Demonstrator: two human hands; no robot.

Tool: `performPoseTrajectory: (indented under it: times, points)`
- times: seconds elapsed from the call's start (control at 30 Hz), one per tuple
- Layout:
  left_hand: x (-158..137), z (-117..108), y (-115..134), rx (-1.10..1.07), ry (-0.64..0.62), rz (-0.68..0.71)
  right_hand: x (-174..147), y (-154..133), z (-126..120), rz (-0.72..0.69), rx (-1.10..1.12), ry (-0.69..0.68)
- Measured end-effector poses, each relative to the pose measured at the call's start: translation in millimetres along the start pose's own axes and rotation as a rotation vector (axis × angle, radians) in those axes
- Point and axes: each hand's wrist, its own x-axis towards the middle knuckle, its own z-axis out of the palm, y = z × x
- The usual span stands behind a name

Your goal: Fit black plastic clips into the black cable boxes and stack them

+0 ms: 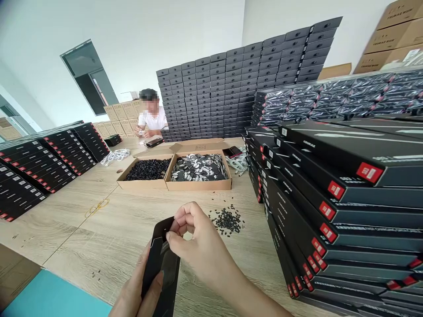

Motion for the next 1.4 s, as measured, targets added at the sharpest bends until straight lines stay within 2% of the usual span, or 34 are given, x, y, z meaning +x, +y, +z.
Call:
performPoseTrajectory:
  times: [0.33,0.5,0.67,0.83,1.1,1.23,1.4]
  points:
    - [1,7,-7,0.094,0.016,0.056,-4,-2,6,-0.042,-0.024,0.060]
    - [0,9,-14,0.121,0.016,0.171,-7,-5,3,-0.028,-0.033,0.027]
    - [3,12,-23,0.264,0.048,0.319,-7,-8,-1,0.010,-0.053,-0.003]
    - [3,15,-25,0.284,0.089,0.366,-7,-9,-2,0.005,-0.050,-0.015]
    - [1,22,-29,0.242,0.148,0.515,-14,-7,7,-0.035,-0.164,0.078]
    - [0,27,-24,0.245,0.231,0.464,-14,-7,8,-0.088,-0.192,0.137]
    - [-1,38,-30,0.141,0.375,0.369,-5,-14,-9,0.013,-0.040,-0.052]
